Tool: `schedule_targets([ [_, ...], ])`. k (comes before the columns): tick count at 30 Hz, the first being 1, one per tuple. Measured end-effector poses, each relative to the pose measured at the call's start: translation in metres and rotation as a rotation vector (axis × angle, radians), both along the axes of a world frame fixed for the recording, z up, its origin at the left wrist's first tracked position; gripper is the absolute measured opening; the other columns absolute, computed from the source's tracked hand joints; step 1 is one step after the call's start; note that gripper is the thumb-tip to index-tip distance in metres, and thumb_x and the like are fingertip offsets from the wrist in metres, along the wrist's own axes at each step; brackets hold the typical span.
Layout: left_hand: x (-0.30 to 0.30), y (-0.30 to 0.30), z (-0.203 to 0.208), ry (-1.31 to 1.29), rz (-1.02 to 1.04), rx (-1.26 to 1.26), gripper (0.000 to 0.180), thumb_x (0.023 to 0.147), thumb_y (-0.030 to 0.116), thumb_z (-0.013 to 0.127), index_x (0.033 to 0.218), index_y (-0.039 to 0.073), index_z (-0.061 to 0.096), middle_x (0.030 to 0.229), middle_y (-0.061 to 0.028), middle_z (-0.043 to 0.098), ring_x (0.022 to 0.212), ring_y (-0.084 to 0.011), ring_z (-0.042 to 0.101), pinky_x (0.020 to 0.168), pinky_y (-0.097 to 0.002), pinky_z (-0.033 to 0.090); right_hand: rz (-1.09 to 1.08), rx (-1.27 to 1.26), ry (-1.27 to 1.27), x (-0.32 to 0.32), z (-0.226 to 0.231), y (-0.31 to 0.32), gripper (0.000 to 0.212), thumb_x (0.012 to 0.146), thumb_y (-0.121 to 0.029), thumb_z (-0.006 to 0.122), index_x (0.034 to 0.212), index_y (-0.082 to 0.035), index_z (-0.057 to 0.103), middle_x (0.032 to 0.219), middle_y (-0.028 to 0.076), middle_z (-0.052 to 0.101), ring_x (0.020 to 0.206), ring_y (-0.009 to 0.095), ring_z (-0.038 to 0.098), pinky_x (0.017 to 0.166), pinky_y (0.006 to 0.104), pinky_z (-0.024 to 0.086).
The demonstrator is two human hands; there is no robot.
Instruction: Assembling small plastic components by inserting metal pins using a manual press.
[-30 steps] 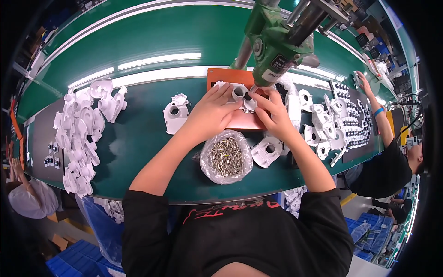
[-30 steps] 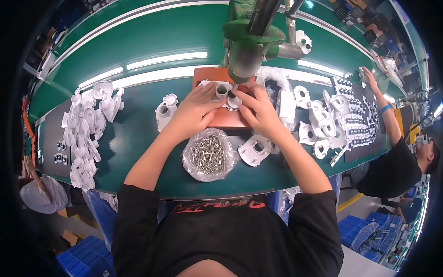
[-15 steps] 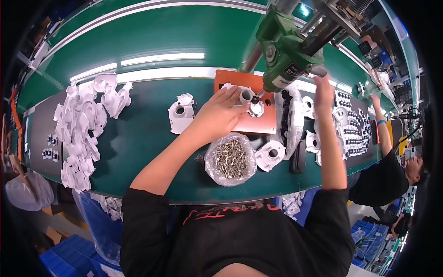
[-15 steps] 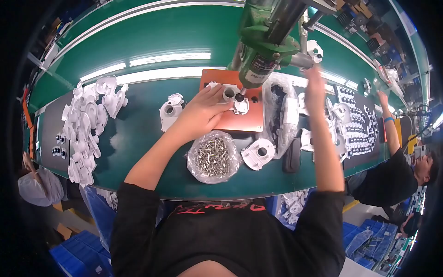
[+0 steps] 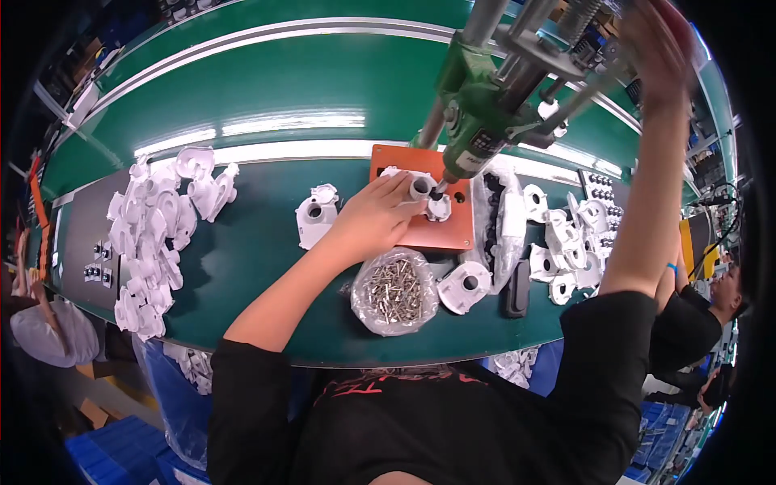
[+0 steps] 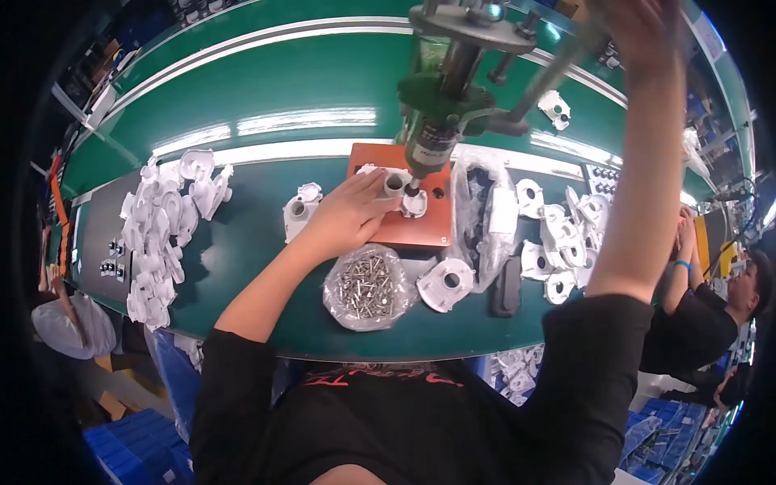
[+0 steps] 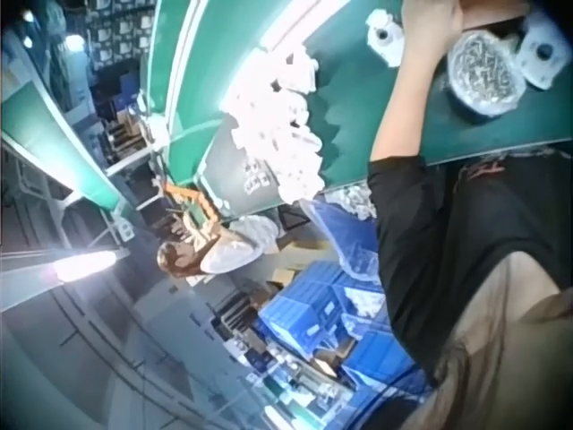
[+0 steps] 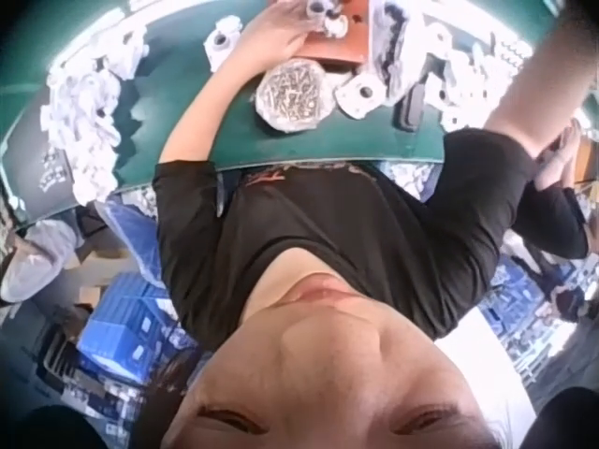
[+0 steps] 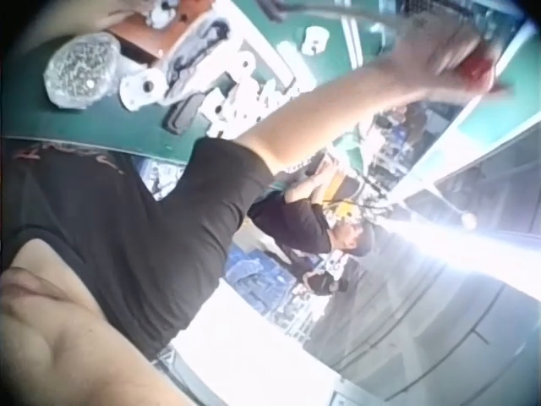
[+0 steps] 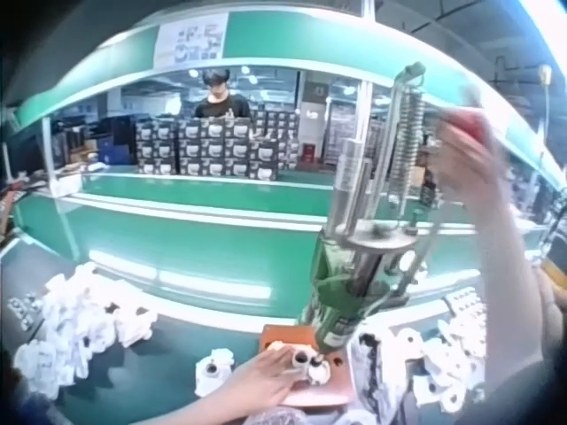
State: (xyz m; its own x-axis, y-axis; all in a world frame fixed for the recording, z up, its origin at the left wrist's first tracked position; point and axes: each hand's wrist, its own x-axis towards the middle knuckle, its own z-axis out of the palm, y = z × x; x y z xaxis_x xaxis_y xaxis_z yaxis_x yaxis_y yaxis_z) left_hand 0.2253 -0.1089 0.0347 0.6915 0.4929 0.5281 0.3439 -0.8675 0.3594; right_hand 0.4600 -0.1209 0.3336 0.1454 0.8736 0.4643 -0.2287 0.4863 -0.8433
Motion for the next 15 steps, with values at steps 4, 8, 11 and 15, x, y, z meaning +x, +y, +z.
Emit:
schedule_targets([
  [4,-0.013,-0.003,-0.003,0.072,0.043,-0.027,0.026,0.082,0.008,0.054,0.107,0.007,0.064,0.123,-0.0202,0.056,0.124,-0.0352,0.045,0.104,-0.0449,0.035,0.469,0.036,-1.522,-0.057,-0.099,-0.103,0.037,0.085,-0.037,0.057,0.062,-0.008,0.055,0.053,0.006,0.054,0.049,0.023,0.057,0.044,0.0371,0.043],
  [8,0.000,-0.002,0.004,0.118,0.025,-0.083,0.042,0.083,0.014,0.057,0.124,0.006,0.051,0.131,-0.0213,0.048,0.123,-0.0365,0.044,0.105,-0.0445,0.034,0.337,0.050,-1.929,-0.031,-0.130,-0.126,0.041,0.080,-0.044,0.063,0.063,-0.009,0.054,0.043,0.006,0.046,0.040,0.026,0.053,0.041,0.0361,0.039],
  [11,0.004,-0.002,0.004,0.027,0.059,-0.142,0.045,0.084,0.018,0.057,0.123,-0.002,0.045,0.122,-0.0225,0.054,0.121,-0.0366,0.046,0.104,-0.0441,0.036,0.399,0.093,-1.739,-0.021,-0.119,-0.119,0.040,0.082,-0.045,0.062,0.070,-0.007,0.060,0.042,0.005,0.046,0.039,0.023,0.053,0.039,0.0333,0.038],
  [15,0.000,0.002,0.011,0.061,0.087,-0.248,0.052,0.082,0.022,0.060,0.126,0.000,0.042,0.126,-0.0218,0.050,0.121,-0.0364,0.045,0.104,-0.0449,0.035,0.361,-0.067,-0.758,0.027,-0.092,-0.081,0.049,0.093,-0.044,0.047,0.094,0.001,0.066,0.045,0.001,0.054,0.041,0.011,0.055,0.045,0.0287,0.045],
])
